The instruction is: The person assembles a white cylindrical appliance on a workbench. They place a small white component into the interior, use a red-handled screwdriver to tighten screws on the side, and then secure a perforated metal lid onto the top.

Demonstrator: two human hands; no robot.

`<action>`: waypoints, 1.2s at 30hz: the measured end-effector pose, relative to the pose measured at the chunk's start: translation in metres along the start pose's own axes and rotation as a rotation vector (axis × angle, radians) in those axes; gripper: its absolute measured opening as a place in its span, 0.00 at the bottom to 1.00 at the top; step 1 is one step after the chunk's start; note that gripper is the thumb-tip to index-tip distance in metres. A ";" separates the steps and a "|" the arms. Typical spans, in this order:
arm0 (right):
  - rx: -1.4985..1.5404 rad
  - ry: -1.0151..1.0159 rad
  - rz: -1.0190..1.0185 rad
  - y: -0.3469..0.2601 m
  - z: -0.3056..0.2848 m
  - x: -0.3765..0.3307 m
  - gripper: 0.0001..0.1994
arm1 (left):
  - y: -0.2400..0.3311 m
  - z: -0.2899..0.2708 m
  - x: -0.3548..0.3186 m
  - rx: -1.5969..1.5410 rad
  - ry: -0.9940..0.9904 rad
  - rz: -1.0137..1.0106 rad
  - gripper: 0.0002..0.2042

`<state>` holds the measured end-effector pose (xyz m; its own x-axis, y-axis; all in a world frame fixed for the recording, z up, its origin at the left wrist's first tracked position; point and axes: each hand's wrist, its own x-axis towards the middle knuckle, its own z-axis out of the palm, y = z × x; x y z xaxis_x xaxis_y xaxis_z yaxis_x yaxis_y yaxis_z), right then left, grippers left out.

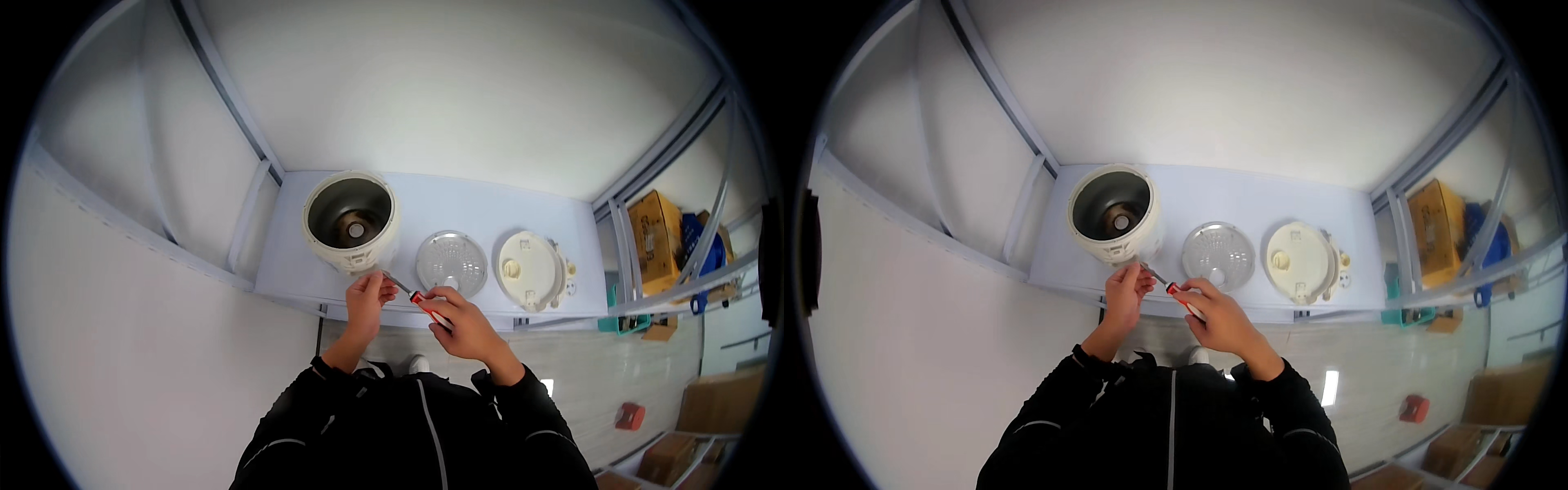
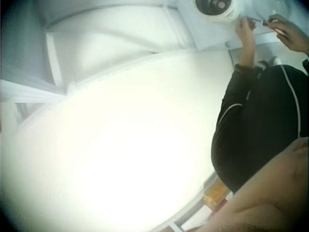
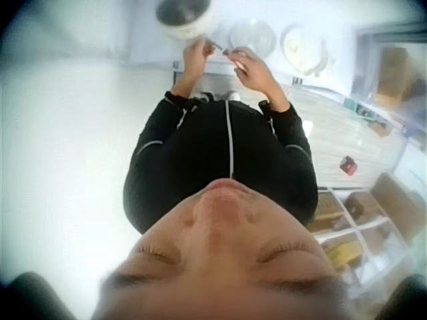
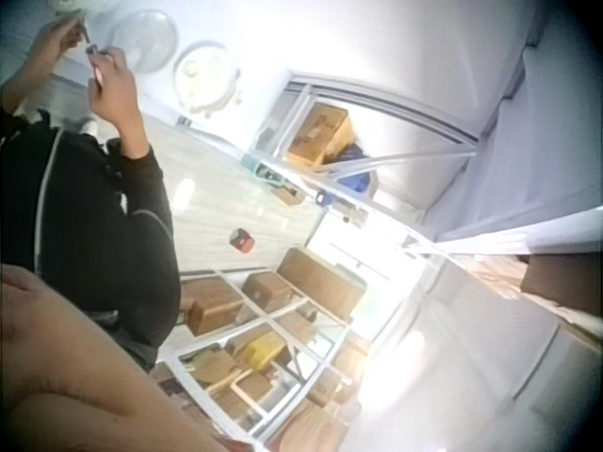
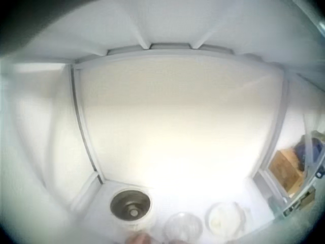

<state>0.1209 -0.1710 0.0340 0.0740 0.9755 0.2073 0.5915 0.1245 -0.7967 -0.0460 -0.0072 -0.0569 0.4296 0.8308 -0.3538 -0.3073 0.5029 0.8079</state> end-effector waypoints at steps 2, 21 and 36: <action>0.004 0.042 0.015 -0.006 0.011 -0.001 0.26 | 0.004 -0.007 0.005 0.051 -0.016 0.016 0.13; 0.017 0.323 0.256 -0.077 0.107 0.001 0.24 | 0.030 -0.051 0.026 0.257 -0.250 0.006 0.15; 0.043 0.399 0.265 -0.085 0.127 0.009 0.23 | 0.039 -0.044 0.024 0.283 -0.260 -0.037 0.14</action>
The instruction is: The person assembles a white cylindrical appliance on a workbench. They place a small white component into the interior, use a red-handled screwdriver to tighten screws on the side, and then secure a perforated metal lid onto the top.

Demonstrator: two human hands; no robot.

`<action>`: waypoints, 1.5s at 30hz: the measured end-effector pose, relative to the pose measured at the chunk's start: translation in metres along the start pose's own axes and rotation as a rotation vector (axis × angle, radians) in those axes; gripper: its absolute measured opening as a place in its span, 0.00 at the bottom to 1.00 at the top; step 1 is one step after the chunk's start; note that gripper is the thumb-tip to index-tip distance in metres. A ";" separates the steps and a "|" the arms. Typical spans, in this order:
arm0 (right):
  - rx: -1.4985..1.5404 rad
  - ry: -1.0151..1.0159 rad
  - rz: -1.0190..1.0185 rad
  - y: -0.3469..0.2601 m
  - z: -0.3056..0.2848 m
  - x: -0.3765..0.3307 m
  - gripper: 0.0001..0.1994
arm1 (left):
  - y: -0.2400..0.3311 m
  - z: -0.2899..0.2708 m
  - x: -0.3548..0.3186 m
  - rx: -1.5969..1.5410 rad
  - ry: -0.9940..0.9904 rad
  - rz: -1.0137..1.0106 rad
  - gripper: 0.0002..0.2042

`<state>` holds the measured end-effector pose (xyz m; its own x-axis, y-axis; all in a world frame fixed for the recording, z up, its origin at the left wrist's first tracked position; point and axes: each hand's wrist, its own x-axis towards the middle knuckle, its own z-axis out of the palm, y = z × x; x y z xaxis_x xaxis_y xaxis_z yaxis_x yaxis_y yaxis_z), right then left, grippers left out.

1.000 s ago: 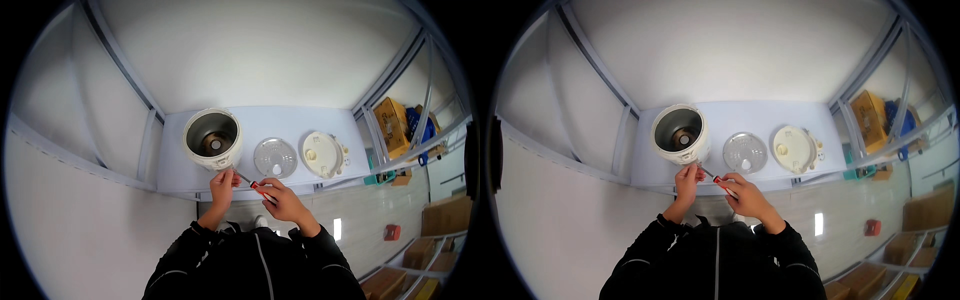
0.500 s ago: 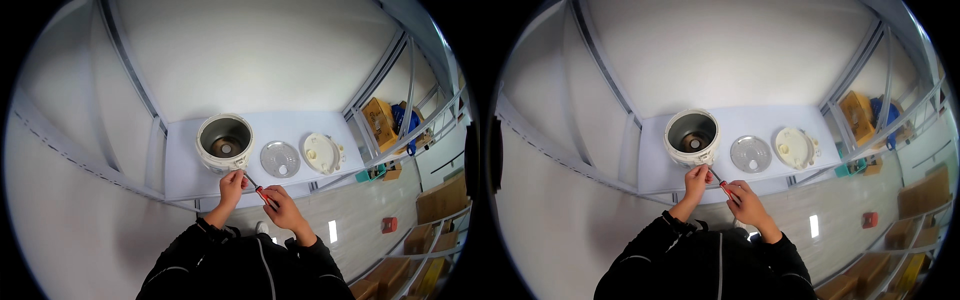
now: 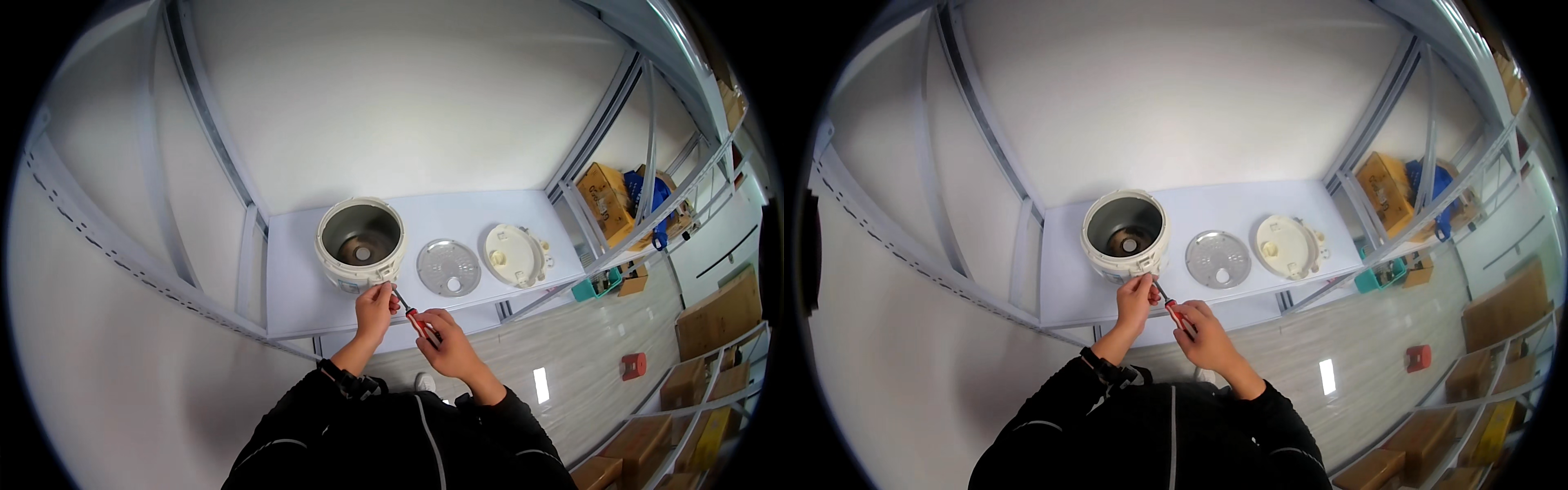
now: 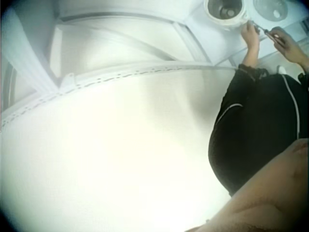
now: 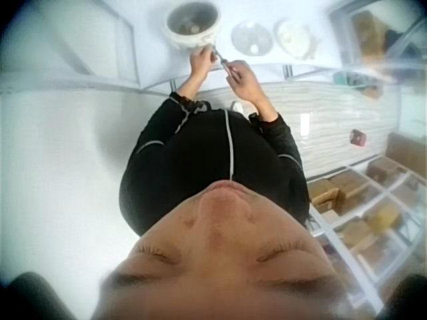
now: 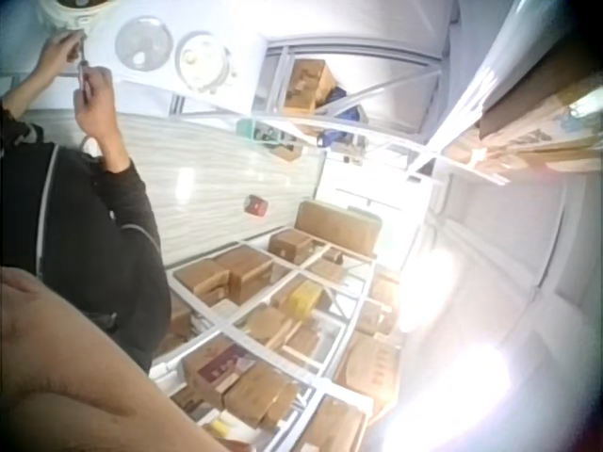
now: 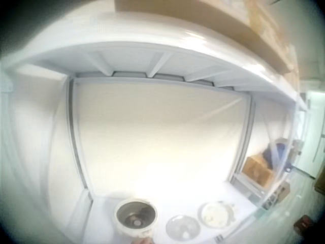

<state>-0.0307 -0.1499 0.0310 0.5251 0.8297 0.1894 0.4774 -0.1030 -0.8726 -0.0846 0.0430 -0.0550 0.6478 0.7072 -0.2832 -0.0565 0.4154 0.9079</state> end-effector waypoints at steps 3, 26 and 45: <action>-0.039 0.005 -0.062 0.005 0.000 0.001 0.23 | -0.002 -0.001 0.000 -0.015 -0.018 -0.011 0.14; -0.175 0.029 0.148 0.014 0.004 -0.002 0.28 | -0.003 -0.004 -0.005 -0.080 -0.148 -0.138 0.12; -0.176 0.036 0.129 0.003 -0.001 -0.009 0.27 | 0.005 -0.004 -0.008 0.024 -0.182 -0.138 0.14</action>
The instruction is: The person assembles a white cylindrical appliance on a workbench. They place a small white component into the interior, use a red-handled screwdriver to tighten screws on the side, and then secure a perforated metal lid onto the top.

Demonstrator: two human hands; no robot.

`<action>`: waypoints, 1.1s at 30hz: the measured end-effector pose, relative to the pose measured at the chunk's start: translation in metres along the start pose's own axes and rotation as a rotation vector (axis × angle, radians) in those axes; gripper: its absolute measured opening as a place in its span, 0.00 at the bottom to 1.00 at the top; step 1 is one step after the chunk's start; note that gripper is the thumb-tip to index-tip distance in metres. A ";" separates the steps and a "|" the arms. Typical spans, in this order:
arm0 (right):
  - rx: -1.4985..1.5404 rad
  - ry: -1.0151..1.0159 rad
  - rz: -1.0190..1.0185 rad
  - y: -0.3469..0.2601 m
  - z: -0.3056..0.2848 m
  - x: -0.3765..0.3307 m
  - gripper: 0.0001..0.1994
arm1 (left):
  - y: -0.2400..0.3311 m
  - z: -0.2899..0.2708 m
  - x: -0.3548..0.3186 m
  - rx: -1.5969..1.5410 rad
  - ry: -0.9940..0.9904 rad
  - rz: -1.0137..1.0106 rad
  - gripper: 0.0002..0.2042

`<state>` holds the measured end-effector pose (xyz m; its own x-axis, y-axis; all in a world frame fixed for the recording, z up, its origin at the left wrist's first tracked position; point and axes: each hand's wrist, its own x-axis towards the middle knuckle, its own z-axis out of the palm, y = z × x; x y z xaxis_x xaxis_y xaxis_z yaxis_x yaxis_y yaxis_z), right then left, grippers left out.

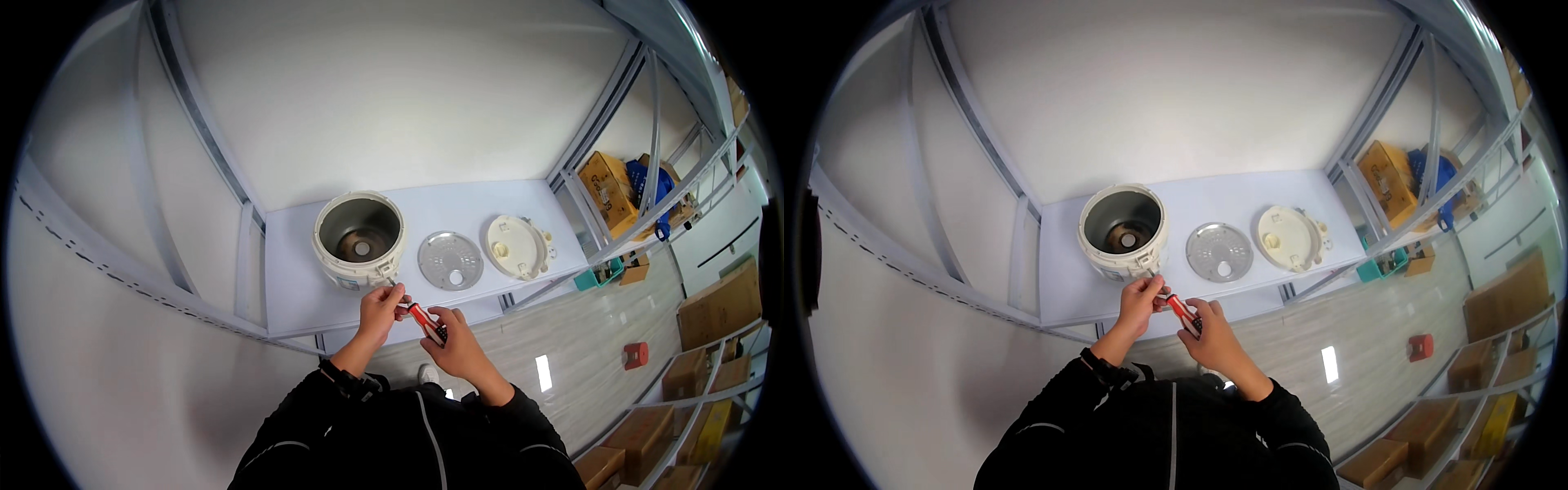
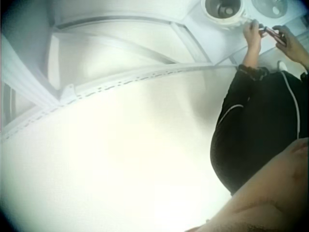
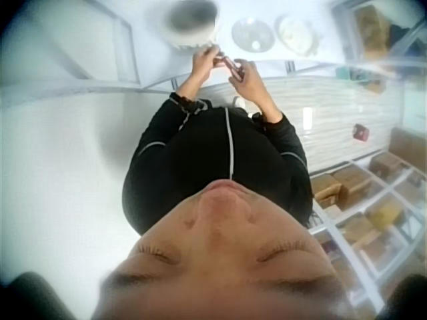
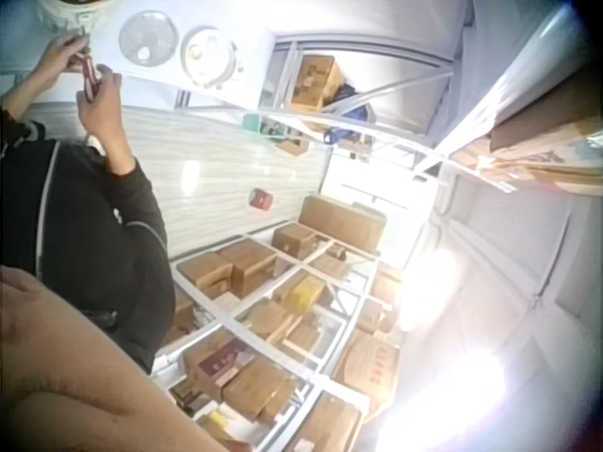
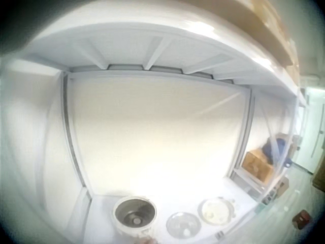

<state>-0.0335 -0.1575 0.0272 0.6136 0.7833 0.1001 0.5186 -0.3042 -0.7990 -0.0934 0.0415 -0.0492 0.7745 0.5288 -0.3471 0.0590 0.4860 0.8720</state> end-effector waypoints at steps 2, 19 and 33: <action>0.035 0.007 0.018 0.001 0.002 -0.001 0.25 | -0.003 -0.002 0.002 0.015 0.004 0.006 0.15; -0.088 0.091 -0.016 0.008 0.014 -0.007 0.30 | -0.014 0.006 -0.001 0.017 0.047 0.106 0.15; 0.111 0.079 0.005 -0.005 0.009 -0.003 0.24 | -0.008 0.004 -0.002 0.232 0.044 0.198 0.20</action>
<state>-0.0433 -0.1535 0.0252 0.6636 0.7351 0.1390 0.4492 -0.2429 -0.8598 -0.0928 0.0333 -0.0539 0.7575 0.6294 -0.1732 0.0559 0.2018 0.9778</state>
